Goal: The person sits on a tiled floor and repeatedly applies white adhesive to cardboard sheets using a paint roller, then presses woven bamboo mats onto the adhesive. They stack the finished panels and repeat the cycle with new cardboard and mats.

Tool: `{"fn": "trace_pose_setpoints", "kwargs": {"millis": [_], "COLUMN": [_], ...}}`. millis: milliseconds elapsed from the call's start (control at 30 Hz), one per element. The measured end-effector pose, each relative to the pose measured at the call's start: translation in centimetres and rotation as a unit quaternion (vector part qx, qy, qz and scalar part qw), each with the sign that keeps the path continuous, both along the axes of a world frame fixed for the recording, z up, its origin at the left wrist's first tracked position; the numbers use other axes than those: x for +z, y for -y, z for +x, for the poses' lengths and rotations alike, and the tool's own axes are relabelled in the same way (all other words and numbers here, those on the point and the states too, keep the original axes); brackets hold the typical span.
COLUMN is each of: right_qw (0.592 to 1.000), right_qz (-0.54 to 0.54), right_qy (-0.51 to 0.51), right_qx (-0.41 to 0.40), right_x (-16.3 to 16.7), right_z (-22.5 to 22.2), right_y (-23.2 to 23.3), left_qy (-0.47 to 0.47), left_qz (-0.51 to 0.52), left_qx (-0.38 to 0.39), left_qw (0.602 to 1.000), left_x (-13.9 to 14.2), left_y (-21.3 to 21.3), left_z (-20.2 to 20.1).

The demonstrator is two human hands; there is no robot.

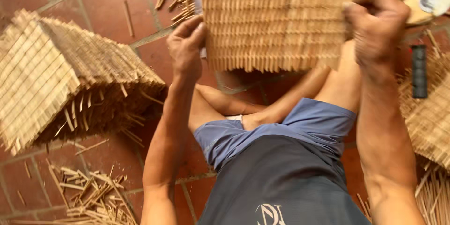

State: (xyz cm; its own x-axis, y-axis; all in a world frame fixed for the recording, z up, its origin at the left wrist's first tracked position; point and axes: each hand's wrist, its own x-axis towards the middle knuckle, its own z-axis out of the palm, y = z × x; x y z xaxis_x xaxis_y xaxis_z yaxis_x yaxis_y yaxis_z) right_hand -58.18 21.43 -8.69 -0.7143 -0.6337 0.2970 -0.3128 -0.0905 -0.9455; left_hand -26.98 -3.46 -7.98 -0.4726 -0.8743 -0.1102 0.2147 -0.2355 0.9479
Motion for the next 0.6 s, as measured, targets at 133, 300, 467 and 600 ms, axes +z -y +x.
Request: {"fn": "trace_pose_setpoints", "kwargs": {"millis": [133, 300, 467, 600], "right_qw": [0.997, 0.993, 0.991, 0.992], "right_qz": [0.016, 0.062, 0.101, 0.111], "right_qy": [-0.054, -0.036, -0.041, -0.022], "right_qx": [0.061, 0.097, 0.072, 0.051], "right_x": [-3.7, -7.5, -9.8, -11.8], "right_z": [2.6, 2.4, 1.2, 1.2], "right_y": [9.9, 12.7, 11.4, 11.0], "left_qy": [0.027, 0.086, 0.124, 0.162], "left_qz": [-0.039, -0.015, -0.021, -0.027], "left_qx": [0.048, 0.071, 0.047, 0.042], "left_qw": [0.998, 0.994, 0.991, 0.985], "left_x": [-2.8, -7.3, -9.4, -9.3], "left_y": [4.5, 6.9, 6.9, 6.2], "left_z": [3.6, 4.4, 2.9, 2.2]}}
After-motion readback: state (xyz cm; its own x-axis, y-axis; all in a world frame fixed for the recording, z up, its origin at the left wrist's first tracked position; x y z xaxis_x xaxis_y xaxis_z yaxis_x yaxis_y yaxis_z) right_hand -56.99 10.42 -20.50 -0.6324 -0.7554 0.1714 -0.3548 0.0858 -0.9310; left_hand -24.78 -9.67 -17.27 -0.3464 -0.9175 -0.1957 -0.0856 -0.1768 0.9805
